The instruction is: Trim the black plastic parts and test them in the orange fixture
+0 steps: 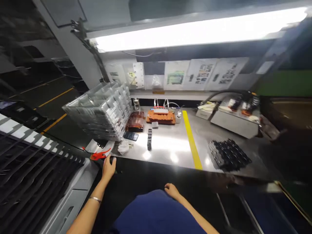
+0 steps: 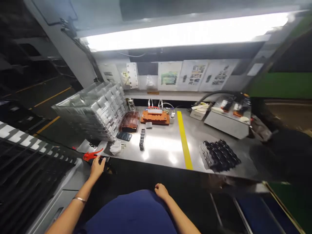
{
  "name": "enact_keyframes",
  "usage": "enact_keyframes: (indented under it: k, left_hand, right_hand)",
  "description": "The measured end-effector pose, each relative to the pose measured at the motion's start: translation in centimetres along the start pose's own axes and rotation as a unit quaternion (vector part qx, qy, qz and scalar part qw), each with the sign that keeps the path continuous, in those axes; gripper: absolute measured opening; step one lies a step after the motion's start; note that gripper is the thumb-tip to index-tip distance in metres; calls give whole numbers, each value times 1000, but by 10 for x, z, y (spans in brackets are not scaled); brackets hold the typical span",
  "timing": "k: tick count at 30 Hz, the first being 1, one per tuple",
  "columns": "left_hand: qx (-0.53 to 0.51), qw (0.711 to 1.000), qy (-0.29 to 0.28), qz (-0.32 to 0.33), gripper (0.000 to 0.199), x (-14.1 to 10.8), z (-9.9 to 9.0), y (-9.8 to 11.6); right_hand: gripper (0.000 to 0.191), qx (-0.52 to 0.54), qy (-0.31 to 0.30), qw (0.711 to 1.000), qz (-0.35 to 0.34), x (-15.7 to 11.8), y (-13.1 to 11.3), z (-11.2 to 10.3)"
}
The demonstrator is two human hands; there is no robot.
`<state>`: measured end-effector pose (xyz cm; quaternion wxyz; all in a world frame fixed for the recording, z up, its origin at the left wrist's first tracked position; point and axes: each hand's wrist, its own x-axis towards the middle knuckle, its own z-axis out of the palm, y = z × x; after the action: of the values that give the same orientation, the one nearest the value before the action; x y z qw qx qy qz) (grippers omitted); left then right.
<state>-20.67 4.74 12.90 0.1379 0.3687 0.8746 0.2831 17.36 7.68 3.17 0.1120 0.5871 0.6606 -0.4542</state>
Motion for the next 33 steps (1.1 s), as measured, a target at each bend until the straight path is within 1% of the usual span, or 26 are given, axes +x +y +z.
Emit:
enact_keyframes:
  k: [3, 5, 6, 7, 9, 10, 12, 15, 17, 19, 20, 21, 22, 23, 25, 27, 28, 29, 30, 31, 33]
  left_hand:
    - [-24, 992, 119, 27, 61, 86, -17, 51]
    - [-43, 967, 239, 79, 66, 133, -28, 85]
    - [-49, 954, 281, 88, 69, 153, -33, 100]
    - [-54, 944, 315, 83, 72, 171, -35, 114]
    - [-68, 931, 355, 54, 77, 197, -36, 133]
    - [-75, 926, 367, 39, 77, 206, -35, 139]
    - [-85, 920, 382, 21, 75, 217, -30, 144]
    - [-88, 912, 402, 10, 71, 223, -21, 142]
    - [-86, 907, 412, 4, 70, 223, -18, 139]
    - [-80, 905, 419, 9, 72, 223, -15, 136]
    - [-76, 903, 422, 14, 73, 223, -14, 134]
    - [-73, 901, 427, 19, 73, 223, -12, 133]
    - [-70, 899, 432, 23, 72, 223, -10, 131]
    - [-68, 897, 437, 25, 71, 224, -7, 129]
    - [-64, 893, 445, 25, 66, 224, -1, 124]
    - [-52, 891, 450, 32, 62, 225, 5, 117]
    - [-42, 889, 454, 43, 60, 226, 8, 113]
    - [-28, 886, 459, 57, 59, 226, 10, 108]
    - [-13, 881, 466, 76, 58, 227, 11, 104]
    - [5, 875, 475, 98, 56, 228, 12, 100]
    - [39, 855, 499, 138, 53, 230, 13, 95]
  right_hand:
    - [34, -23, -7, 999, -30, 31, -22, -40]
    - [37, -34, -11, 998, -55, 49, -39, -67]
    - [39, -35, -13, 997, -68, 56, -47, -80]
    - [41, -31, -15, 996, -81, 62, -55, -92]
    - [43, -14, -29, 993, -115, 71, -72, -115]
    - [44, -7, -41, 990, -136, 73, -81, -124]
    - [44, -12, -71, 981, -178, 77, -101, -143]
    - [42, -77, -99, 964, -236, 83, -141, -167]
    - [40, -123, -108, 945, -283, 89, -176, -183]
    - [38, -149, -109, 921, -343, 95, -220, -199]
    - [38, -159, -93, 905, -384, 97, -245, -207]
    - [37, -169, -69, 885, -429, 98, -272, -214]
    - [36, -176, -36, 857, -483, 98, -300, -221]
    - [35, -183, -5, 825, -535, 98, -329, -226]
    - [35, -185, 53, 751, -632, 97, -387, -234]
    - [38, -181, 110, 680, -702, 97, -442, -235]
    - [41, -182, 135, 651, -725, 100, -468, -233]
    - [46, -189, 153, 628, -739, 104, -491, -230]
    - [50, -205, 165, 611, -746, 109, -512, -226]
    - [54, -231, 169, 602, -745, 114, -531, -222]
    - [53, -296, 168, 606, -719, 127, -559, -211]
